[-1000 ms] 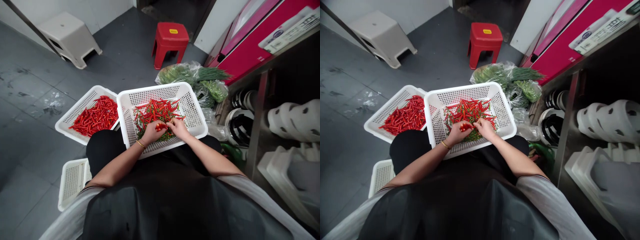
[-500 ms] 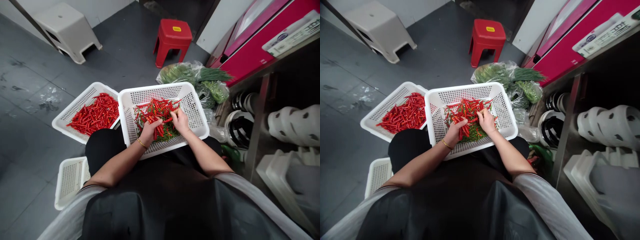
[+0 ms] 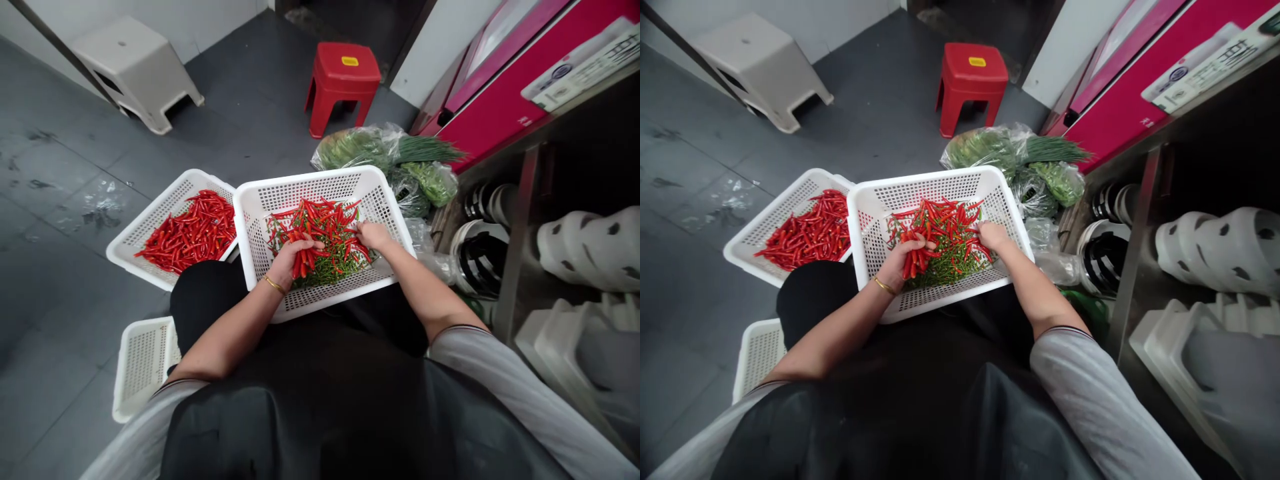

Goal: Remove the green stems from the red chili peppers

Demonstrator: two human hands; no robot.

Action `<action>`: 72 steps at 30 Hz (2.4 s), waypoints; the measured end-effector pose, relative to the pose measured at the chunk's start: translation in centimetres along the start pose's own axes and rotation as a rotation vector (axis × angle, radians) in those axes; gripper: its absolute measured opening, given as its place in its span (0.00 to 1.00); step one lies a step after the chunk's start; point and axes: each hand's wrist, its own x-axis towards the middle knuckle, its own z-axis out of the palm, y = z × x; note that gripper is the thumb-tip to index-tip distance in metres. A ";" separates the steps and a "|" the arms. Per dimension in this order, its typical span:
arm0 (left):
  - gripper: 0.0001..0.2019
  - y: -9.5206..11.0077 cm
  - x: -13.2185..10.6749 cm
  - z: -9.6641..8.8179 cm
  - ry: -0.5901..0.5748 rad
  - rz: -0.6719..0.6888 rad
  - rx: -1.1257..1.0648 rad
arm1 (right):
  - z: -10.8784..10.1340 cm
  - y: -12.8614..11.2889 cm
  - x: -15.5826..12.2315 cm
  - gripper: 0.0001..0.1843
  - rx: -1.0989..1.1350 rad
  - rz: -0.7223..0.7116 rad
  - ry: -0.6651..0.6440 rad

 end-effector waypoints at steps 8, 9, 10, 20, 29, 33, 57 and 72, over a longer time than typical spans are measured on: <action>0.12 -0.8 0.5 -0.5 -0.051 -0.012 0.105 | 0.2 0.6 -0.7 0.13 0.139 0.049 0.107; 0.12 -0.9 0.5 -0.5 -0.039 -0.015 0.124 | 0.4 0.3 -0.1 0.14 0.121 0.065 0.082; 0.12 -0.9 0.6 -0.6 -0.018 -0.018 0.141 | 0.5 0.0 0.6 0.15 0.105 0.068 0.056; 0.14 -1.5 0.7 -0.3 0.090 0.057 0.202 | -0.9 -1.7 -4.2 0.11 0.553 -0.055 0.195; 0.13 -2.3 -0.1 0.3 0.065 0.147 0.229 | 0.4 -8.8 -10.1 0.17 0.899 -0.324 0.116; 0.13 -2.0 -0.1 -0.2 0.011 -0.046 0.145 | -2.9 -8.6 -11.3 0.14 0.766 -0.641 0.128; 0.12 -1.3 0.4 0.1 0.000 -0.058 0.024 | -1.1 -8.3 -10.1 0.10 0.881 -0.572 0.353; 0.12 -1.1 -2.1 0.2 -0.183 -0.095 0.374 | -2.5 -9.1 -9.3 0.22 0.534 -0.412 0.395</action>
